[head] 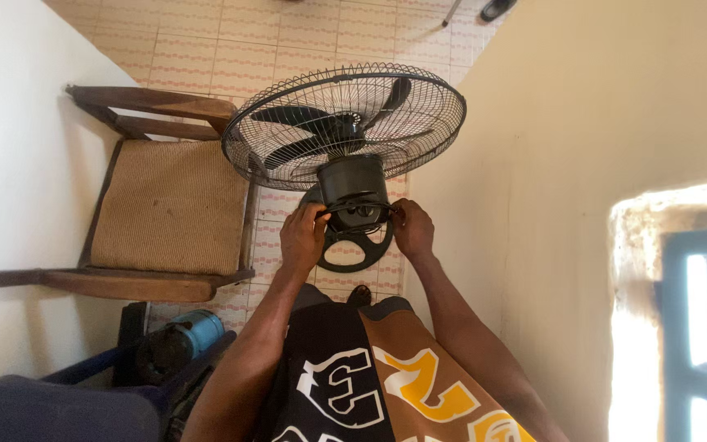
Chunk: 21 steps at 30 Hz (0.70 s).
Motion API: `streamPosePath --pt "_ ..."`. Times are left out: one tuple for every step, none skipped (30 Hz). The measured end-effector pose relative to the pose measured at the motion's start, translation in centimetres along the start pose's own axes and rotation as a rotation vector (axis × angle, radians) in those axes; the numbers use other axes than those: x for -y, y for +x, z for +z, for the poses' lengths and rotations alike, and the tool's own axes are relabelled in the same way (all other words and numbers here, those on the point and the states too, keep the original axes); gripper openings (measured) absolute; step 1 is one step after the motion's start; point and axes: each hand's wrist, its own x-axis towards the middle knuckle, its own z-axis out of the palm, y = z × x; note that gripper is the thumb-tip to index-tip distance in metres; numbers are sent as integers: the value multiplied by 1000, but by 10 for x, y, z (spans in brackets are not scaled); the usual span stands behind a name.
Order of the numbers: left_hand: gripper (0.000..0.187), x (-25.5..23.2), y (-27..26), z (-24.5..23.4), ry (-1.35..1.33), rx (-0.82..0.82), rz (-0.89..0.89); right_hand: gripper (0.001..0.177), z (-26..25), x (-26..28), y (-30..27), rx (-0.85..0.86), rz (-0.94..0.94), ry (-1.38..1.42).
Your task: The person tidies a cluttered bedroom. They coil a cable on a small blue table, reposition a standing fan, carry a plastic chair to a desk, gather clothes from the bed, place the clothes into a perforated laundry basket, and pick up a toothbrush from the floor.
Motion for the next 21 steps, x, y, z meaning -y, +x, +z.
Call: streamPosePath --pt "15 3 -3 2 42 49 -12 16 1 3 0 -33 -26 -7" --pt "13 5 -5 4 83 98 -24 18 4 6 0 -66 -52 -13" --pt "13 7 -7 5 124 147 -36 21 7 7 1 -99 -78 -19" --pt "20 7 -8 6 106 117 -13 24 10 6 2 -60 -47 -29" --pt "27 6 -7 9 85 84 14 27 13 3 7 -25 -17 -41" --pt "35 5 -5 12 65 51 40 31 17 0 11 10 12 -53" --pt "36 4 -7 12 27 30 25 33 22 -5 13 8 -15 -32" --pt "37 4 -9 12 -11 9 9 34 26 -10 16 6 -42 -11" --pt "39 2 -10 14 -51 -13 -4 36 28 -18 20 2 -68 8" --pt "42 1 -11 16 -68 34 -109 31 30 -26 26 79 -72 1" --pt "45 1 -13 17 -84 84 -214 26 32 -33 30 158 -72 -5" --pt "48 1 -16 18 -101 134 -320 21 35 -40 33 237 -73 -11" --pt "41 2 -16 20 -99 156 -345 23 38 -47 36 241 -78 -26" --pt "35 4 -16 23 -97 177 -371 25 40 -53 39 245 -84 -41" --pt "29 6 -13 26 -95 198 -396 27 44 -58 43 248 -90 -56" --pt "29 9 -10 30 -71 236 -416 30 48 -63 47 231 -74 -53" --pt "30 11 -6 35 -46 275 -435 33 52 -68 49 213 -57 -50" --pt "30 14 -2 40 -21 314 -454 36 57 -73 51 194 -41 -47" --pt "30 18 -2 43 -31 363 -502 35 63 -78 48 239 -15 -53" --pt "29 22 -2 46 -40 412 -550 35 69 -82 45 285 10 -59" --pt "29 24 -1 51 -52 459 -597 38 73 -87 46 328 34 -67"
